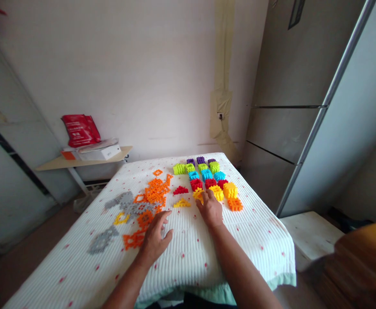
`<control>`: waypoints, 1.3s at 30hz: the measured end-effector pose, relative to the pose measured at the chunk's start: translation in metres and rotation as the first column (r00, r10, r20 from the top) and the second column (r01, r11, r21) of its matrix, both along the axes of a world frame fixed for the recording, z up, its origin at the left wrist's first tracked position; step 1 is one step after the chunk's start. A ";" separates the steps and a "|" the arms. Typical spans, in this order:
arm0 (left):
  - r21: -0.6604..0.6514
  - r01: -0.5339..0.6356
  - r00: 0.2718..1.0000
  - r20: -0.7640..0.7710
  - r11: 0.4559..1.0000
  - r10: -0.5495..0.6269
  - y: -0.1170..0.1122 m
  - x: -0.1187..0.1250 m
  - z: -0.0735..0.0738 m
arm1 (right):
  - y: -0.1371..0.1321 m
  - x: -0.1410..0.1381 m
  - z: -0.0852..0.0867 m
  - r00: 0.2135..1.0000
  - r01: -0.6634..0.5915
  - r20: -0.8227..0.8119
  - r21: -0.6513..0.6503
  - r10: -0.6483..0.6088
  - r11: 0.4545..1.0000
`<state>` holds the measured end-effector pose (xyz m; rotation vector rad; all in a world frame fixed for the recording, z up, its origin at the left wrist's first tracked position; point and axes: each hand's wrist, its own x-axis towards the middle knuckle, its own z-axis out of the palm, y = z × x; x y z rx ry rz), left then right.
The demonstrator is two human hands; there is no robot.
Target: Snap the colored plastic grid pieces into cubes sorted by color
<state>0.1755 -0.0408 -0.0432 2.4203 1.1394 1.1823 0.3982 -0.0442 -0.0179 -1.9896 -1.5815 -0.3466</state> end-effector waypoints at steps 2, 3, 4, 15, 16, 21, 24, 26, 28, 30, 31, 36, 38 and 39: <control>-0.001 0.004 1.000 -0.002 1.000 -0.004 0.000 0.000 0.000 | 0.000 -0.001 0.003 1.000 0.024 0.021 -0.048 -0.023 0.999; -0.002 0.005 1.000 -0.003 1.000 -0.005 0.000 0.000 0.000 | 0.001 -0.002 0.005 0.999 0.032 0.030 -0.071 -0.030 0.997; -0.004 0.006 1.000 -0.005 1.000 -0.006 0.000 0.000 -0.001 | 0.001 -0.002 0.007 0.999 0.037 0.038 -0.092 -0.034 0.995; -0.015 0.015 1.000 -0.001 1.000 -0.015 -0.002 0.000 0.003 | 0.003 -0.006 0.011 0.996 0.066 0.070 -0.181 -0.054 0.981; -0.020 0.019 1.000 0.000 1.000 -0.019 -0.003 0.001 0.005 | 0.003 -0.006 0.010 0.996 0.065 0.072 -0.166 -0.053 0.984; 0.061 0.016 0.999 0.049 0.998 -0.019 -0.009 0.001 0.011 | 0.002 -0.007 0.004 0.993 0.006 0.115 0.037 -0.010 0.999; 0.176 -0.114 0.986 0.141 0.978 0.089 -0.005 -0.010 0.014 | 0.001 -0.006 0.000 0.985 -0.109 0.151 0.172 0.083 0.979; 0.204 -0.274 0.952 0.196 0.940 0.235 0.002 -0.027 0.019 | 0.001 -0.006 -0.002 0.969 -0.211 0.176 0.210 0.175 0.955; 0.174 -0.447 0.892 0.169 0.878 0.420 0.011 -0.050 0.027 | 0.000 -0.006 -0.003 0.943 -0.309 0.194 0.220 0.269 0.925; 0.109 -0.578 0.812 -0.018 0.809 0.583 0.021 -0.074 0.036 | 0.000 -0.007 -0.003 0.922 -0.373 0.195 0.220 0.334 0.901; 0.067 -0.636 0.757 -0.134 0.768 0.639 0.026 -0.085 0.040 | -0.001 -0.008 -0.003 0.916 -0.391 0.190 0.219 0.354 0.894; -0.100 -0.756 0.600 -0.500 0.647 0.624 0.041 -0.114 0.050 | -0.001 -0.013 -0.004 0.910 -0.412 0.156 0.214 0.385 0.886; -0.131 -0.752 0.598 -0.547 0.646 0.586 0.044 -0.114 0.050 | -0.001 -0.014 -0.004 0.907 -0.419 0.147 0.206 0.395 0.884; -0.141 -0.754 0.594 -0.564 0.642 0.573 0.046 -0.113 0.049 | -0.002 -0.014 -0.004 0.905 -0.422 0.144 0.200 0.400 0.884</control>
